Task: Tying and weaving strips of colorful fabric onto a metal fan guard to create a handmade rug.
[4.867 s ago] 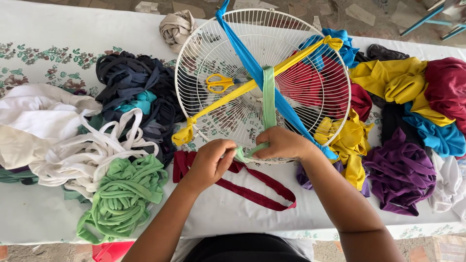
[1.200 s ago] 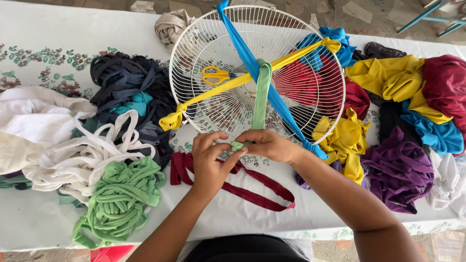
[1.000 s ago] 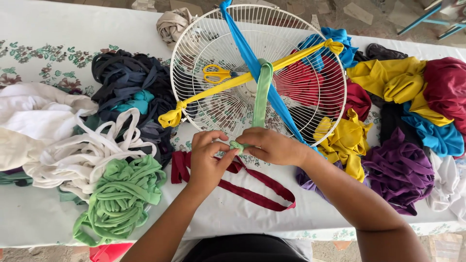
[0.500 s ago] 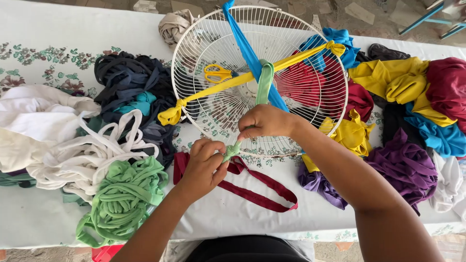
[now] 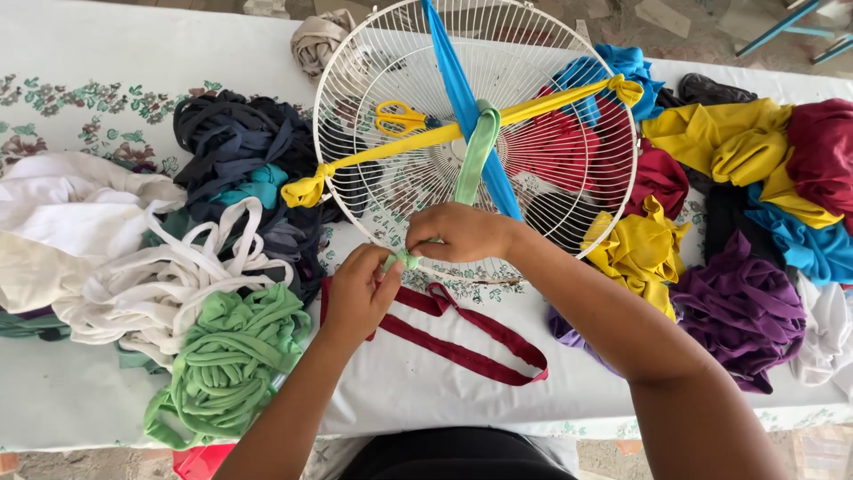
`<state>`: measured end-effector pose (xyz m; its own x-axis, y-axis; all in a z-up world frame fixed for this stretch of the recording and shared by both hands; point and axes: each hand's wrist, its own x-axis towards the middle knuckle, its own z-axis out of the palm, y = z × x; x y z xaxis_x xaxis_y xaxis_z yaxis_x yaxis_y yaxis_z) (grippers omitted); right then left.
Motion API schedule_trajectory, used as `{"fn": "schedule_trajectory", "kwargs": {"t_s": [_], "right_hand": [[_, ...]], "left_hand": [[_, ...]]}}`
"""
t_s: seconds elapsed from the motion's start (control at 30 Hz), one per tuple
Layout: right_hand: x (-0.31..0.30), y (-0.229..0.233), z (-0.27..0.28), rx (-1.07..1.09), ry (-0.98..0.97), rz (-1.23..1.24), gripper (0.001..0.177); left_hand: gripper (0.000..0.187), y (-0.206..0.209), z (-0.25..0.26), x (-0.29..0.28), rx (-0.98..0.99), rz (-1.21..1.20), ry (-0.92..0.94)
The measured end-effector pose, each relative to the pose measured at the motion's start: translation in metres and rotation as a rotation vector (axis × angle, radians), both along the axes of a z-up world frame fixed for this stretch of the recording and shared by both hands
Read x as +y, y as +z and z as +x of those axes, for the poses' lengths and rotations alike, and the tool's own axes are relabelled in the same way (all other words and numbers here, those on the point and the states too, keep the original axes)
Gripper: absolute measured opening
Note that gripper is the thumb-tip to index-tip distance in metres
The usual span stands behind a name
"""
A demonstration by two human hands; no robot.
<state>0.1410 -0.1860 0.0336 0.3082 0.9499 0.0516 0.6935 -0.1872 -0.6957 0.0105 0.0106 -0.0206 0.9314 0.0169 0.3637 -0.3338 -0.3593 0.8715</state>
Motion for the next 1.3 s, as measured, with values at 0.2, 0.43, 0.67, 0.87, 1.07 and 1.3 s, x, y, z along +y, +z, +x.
{"fn": "schedule_trajectory", "kwargs": {"t_s": [0.2,0.43,0.67,0.87,1.07,1.3], "right_hand": [[0.004,0.006,-0.01,0.001,-0.113,-0.096,0.013],[0.005,-0.006,-0.01,0.162,-0.135,-0.277,0.036],[-0.002,-0.035,-0.004,0.411,-0.073,-0.128,0.014],[0.015,-0.019,-0.009,0.013,-0.262,-0.112,0.018],[0.023,-0.014,-0.004,-0.255,-0.321,-0.099,0.015],[0.018,-0.009,0.001,-0.298,-0.264,-0.165,0.027]], "left_hand": [[0.024,-0.021,0.01,0.002,0.028,-0.011,-0.055],[0.022,-0.03,0.005,0.003,0.032,-0.003,-0.198],[0.013,-0.018,-0.002,0.008,0.036,-0.096,-0.339],[0.014,-0.002,-0.009,-0.003,-0.18,0.098,-0.264],[0.023,0.01,-0.025,0.005,-0.211,0.155,-0.237],[0.025,-0.002,-0.028,0.027,-0.157,0.182,-0.217]]}}
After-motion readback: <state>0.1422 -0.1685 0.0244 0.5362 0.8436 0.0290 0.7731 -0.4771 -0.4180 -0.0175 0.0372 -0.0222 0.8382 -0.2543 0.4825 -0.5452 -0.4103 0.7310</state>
